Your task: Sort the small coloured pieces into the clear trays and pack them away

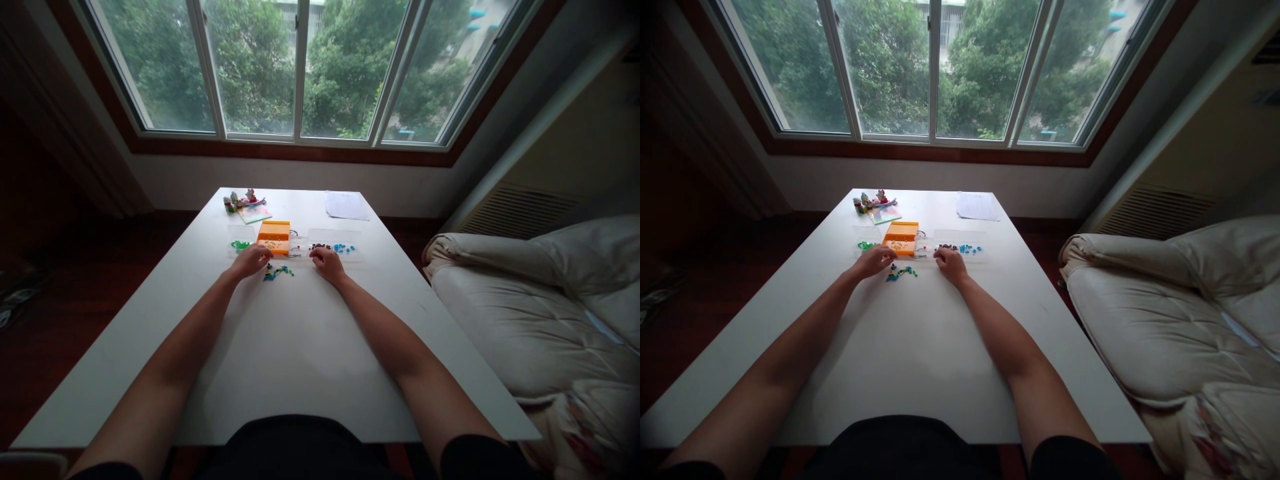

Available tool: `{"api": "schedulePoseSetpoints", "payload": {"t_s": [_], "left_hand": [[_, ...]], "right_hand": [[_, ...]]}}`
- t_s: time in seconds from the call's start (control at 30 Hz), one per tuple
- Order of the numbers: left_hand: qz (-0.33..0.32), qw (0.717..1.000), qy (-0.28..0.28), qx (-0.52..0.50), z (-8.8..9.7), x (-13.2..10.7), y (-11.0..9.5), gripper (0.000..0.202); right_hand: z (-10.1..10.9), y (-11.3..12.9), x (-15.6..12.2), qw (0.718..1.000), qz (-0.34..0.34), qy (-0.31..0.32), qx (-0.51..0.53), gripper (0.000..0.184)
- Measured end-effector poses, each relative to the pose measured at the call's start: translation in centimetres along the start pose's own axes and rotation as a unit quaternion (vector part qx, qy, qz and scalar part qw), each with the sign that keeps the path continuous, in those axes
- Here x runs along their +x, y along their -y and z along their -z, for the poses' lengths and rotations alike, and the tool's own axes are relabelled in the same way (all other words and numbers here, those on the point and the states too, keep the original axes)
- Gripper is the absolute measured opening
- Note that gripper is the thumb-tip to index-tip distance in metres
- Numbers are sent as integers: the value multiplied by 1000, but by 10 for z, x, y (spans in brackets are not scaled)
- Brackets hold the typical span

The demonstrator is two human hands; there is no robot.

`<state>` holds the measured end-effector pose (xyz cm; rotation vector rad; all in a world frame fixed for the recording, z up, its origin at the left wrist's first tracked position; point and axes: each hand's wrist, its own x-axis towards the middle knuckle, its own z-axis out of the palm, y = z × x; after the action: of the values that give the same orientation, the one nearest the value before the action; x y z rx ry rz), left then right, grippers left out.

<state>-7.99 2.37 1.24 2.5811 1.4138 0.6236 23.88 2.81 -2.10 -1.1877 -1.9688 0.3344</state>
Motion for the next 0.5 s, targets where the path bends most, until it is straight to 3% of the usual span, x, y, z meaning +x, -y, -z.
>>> {"api": "schedulePoseSetpoints", "payload": {"t_s": [0.13, 0.5], "left_hand": [[4, 999, 32, -9, -5, -1, 2, 19], [42, 999, 0, 12, -7, -2, -2, 16]], "right_hand": [[0, 0, 0, 1000, 4, 4, -4, 21], [-2, -1, 1, 1000, -1, 3, -8, 21]]}}
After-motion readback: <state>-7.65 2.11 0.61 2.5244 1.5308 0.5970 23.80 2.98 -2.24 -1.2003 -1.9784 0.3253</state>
